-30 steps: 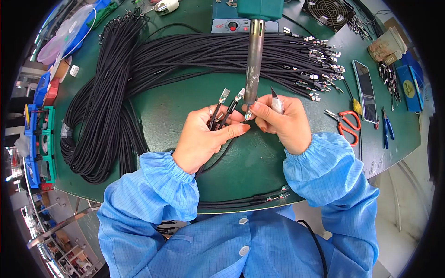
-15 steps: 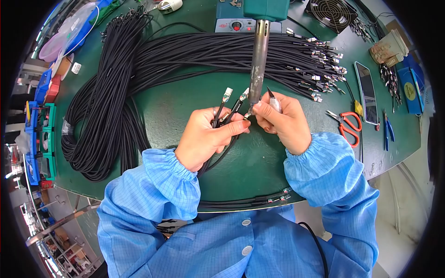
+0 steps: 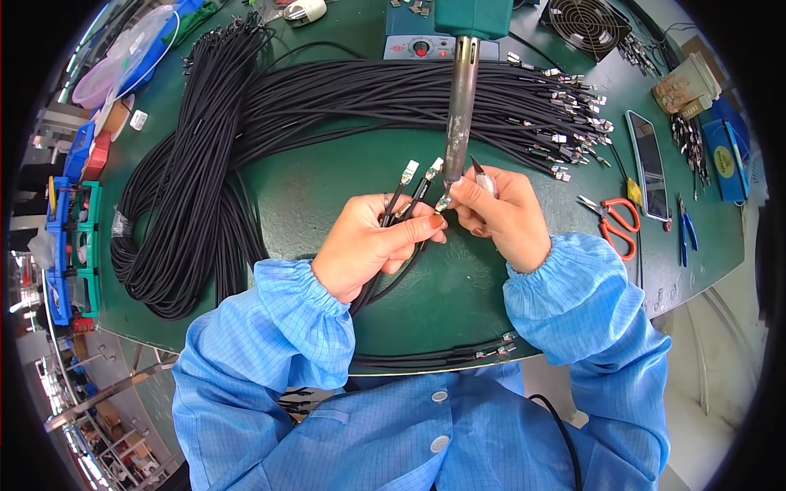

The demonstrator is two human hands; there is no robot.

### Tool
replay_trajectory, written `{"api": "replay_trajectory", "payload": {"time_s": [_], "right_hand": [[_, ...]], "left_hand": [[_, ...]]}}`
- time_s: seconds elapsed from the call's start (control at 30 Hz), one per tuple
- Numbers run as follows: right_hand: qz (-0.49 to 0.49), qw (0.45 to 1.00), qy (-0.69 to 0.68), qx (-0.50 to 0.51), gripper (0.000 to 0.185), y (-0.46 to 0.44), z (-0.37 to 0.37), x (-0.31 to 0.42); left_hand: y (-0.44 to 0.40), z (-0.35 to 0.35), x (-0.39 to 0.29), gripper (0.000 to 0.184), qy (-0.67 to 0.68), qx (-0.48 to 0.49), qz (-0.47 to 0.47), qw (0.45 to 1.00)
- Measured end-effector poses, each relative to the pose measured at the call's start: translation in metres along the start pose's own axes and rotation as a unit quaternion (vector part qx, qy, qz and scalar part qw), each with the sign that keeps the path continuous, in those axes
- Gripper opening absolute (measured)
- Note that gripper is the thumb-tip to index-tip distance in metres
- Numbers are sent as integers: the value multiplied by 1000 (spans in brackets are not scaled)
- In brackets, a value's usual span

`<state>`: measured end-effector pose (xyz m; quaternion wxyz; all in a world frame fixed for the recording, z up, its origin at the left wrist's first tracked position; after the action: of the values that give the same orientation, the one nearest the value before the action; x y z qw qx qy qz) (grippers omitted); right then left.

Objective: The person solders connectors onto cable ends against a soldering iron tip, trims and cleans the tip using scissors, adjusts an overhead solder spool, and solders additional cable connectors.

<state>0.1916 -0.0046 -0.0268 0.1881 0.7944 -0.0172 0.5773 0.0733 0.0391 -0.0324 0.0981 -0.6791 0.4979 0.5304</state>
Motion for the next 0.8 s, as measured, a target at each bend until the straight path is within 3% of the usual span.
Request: {"api": "replay_trajectory", "payload": {"time_s": [0.13,0.3,0.43,0.6,0.8], "right_hand": [[-1,1000,12,-6,12,-1,2,1],[77,979,189,-13,18,8,-1,13],[-74,990,112,35,21,15,-8,0],[-118,978,142,99,25,18,-16,-2],[-119,978,141,100,26,17,-19,-6]], "left_hand": [[0,0,-1,15,-1,-10,-6,1000],[-1,12,-4,16,-19,-56,-30,998],[-1,12,-4,15,-9,-61,-26,998],[-2,12,-3,15,-19,-60,-26,998],[-1,11,-4,13,-41,-63,-41,996]]}}
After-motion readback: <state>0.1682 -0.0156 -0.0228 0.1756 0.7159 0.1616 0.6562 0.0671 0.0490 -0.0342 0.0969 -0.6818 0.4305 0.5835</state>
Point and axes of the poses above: each hand's wrist, its own y-axis away from the middle knuckle, its own z-axis out of the back of the hand, x = y × z, the point moved 8 cm from there along -y, towards the middle knuckle, and after that the axes turned 4 degrees about -z, right-handed, at the moved point
